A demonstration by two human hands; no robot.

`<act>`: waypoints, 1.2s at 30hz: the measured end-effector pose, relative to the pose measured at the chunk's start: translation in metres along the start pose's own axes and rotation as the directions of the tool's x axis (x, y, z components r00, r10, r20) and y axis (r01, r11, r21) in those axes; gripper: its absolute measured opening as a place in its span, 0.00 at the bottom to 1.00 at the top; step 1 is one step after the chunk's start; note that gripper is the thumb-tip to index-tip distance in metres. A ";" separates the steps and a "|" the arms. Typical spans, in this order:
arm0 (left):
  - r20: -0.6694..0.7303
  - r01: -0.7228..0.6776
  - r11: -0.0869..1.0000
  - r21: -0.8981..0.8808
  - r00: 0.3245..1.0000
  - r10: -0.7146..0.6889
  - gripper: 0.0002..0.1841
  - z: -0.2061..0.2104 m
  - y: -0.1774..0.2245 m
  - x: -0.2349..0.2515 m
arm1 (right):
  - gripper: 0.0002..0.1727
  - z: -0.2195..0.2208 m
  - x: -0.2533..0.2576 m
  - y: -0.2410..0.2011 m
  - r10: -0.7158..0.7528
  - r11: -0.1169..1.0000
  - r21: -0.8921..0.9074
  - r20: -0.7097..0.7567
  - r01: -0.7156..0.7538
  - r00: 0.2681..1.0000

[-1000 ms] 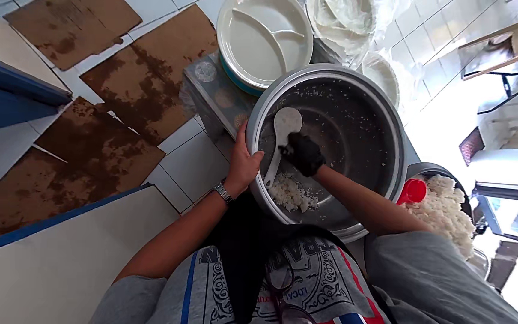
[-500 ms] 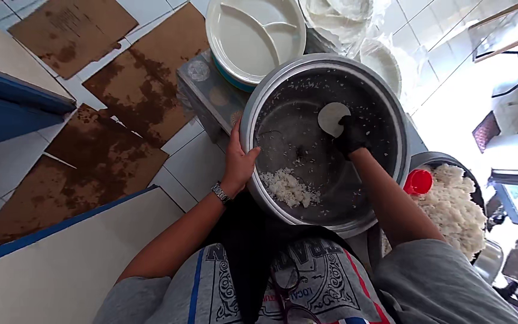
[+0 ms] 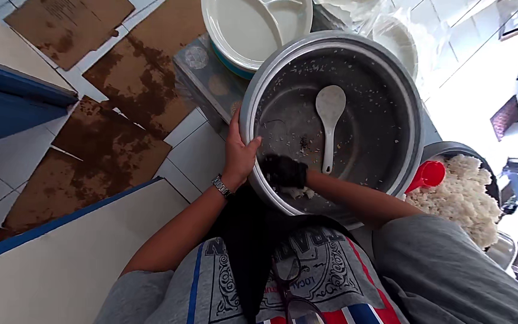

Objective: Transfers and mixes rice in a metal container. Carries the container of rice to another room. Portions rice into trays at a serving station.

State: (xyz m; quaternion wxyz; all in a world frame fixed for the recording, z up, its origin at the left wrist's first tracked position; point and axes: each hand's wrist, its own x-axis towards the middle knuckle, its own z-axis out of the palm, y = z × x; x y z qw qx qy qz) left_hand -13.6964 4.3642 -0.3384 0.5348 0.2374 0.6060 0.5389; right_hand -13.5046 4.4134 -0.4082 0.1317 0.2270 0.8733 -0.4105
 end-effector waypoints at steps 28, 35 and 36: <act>-0.166 -0.141 0.984 -0.110 0.979 0.122 0.41 0.009 -0.010 -0.008 | 0.23 -0.008 -0.019 -0.069 0.675 0.437 0.644 0.226 -0.628 0.702; -0.093 -0.115 0.993 -0.006 0.989 0.114 0.42 0.001 -0.016 -0.013 | 0.24 -0.033 -0.043 -0.052 0.495 -0.072 0.941 0.321 -0.331 0.807; -0.058 -0.091 0.994 0.057 0.994 0.094 0.42 -0.003 -0.013 -0.016 | 0.25 -0.036 -0.052 -0.051 0.474 -0.114 0.957 0.287 -0.265 0.832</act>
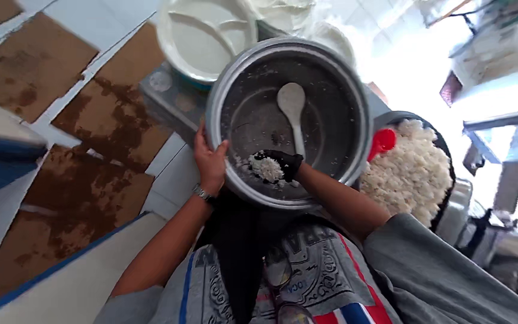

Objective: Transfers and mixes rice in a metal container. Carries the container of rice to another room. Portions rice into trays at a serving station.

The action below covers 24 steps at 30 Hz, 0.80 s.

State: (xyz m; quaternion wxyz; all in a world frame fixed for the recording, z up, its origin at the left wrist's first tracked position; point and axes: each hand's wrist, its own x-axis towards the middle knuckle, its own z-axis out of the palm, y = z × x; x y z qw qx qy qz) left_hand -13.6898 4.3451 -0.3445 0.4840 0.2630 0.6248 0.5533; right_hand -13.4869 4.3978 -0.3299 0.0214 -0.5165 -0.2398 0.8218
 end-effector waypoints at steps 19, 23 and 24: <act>-0.017 -0.049 0.976 0.214 0.998 0.054 0.40 0.010 0.013 0.011 | 0.30 -0.224 -0.294 0.070 -0.424 0.867 -0.379 -0.902 -0.322 -0.080; -0.039 -0.050 0.972 0.230 0.997 0.061 0.40 0.012 0.015 0.010 | 0.32 -0.228 -0.252 0.058 -0.403 0.780 -0.298 -0.912 -0.551 -0.077; -0.042 -0.047 0.972 0.229 0.997 0.058 0.40 0.013 0.016 0.008 | 0.31 -0.231 -0.247 0.057 -0.392 0.779 -0.284 -0.916 -0.559 -0.081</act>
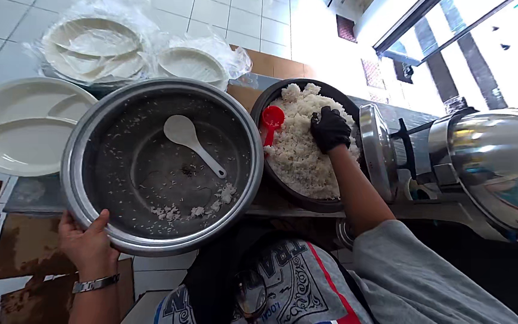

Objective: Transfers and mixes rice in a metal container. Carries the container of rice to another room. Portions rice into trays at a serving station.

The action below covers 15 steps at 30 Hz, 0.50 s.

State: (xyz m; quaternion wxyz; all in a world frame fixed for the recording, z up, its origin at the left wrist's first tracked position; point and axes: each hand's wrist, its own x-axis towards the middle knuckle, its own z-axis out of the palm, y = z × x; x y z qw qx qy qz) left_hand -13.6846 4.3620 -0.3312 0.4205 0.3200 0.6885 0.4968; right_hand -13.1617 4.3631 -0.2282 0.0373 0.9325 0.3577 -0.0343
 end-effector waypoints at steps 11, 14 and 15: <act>-0.003 0.036 0.997 -0.066 0.999 -0.036 0.41 -0.001 0.000 0.000 | 0.29 -0.073 0.014 0.047 -0.156 0.755 0.642 0.375 -0.135 0.914; -0.002 0.040 0.998 -0.058 0.999 -0.040 0.41 -0.001 0.001 0.000 | 0.23 -0.090 0.008 0.043 -0.111 0.766 0.623 0.372 -0.159 0.922; -0.003 0.038 0.998 -0.057 0.999 -0.039 0.42 -0.002 0.001 -0.001 | 0.23 -0.091 0.006 0.039 -0.125 0.786 0.602 0.376 -0.140 0.918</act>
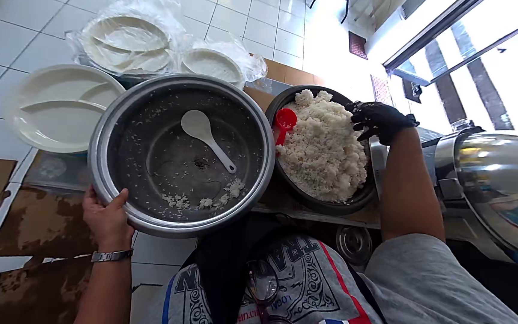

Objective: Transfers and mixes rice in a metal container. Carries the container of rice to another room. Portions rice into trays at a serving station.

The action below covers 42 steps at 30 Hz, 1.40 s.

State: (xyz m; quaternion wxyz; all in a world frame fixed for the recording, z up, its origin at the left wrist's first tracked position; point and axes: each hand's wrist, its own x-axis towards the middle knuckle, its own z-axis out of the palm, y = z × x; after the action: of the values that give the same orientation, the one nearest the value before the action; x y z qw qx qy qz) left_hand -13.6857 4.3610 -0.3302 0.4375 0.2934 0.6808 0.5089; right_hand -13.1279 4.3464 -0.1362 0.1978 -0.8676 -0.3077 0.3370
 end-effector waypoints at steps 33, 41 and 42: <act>-0.039 0.064 0.952 -0.300 0.996 -0.079 0.42 0.005 -0.003 0.004 | 0.29 0.418 -0.088 -0.067 0.236 0.373 -0.717 0.688 0.590 0.687; -0.006 0.058 0.942 -0.331 0.998 -0.063 0.42 0.003 -0.006 0.006 | 0.22 0.454 -0.079 -0.133 -0.051 0.550 -0.476 0.801 0.687 0.596; -0.001 0.059 0.941 -0.333 0.998 -0.063 0.42 0.003 -0.007 0.006 | 0.20 0.459 -0.068 -0.141 -0.198 0.477 -0.427 0.800 0.769 0.567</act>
State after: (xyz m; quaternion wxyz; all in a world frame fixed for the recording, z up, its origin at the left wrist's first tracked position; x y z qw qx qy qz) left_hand -13.6852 4.3650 -0.3383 0.4922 0.1911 0.5966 0.6044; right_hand -13.5482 4.4662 -0.3459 -0.2030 -0.5496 -0.7152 0.3811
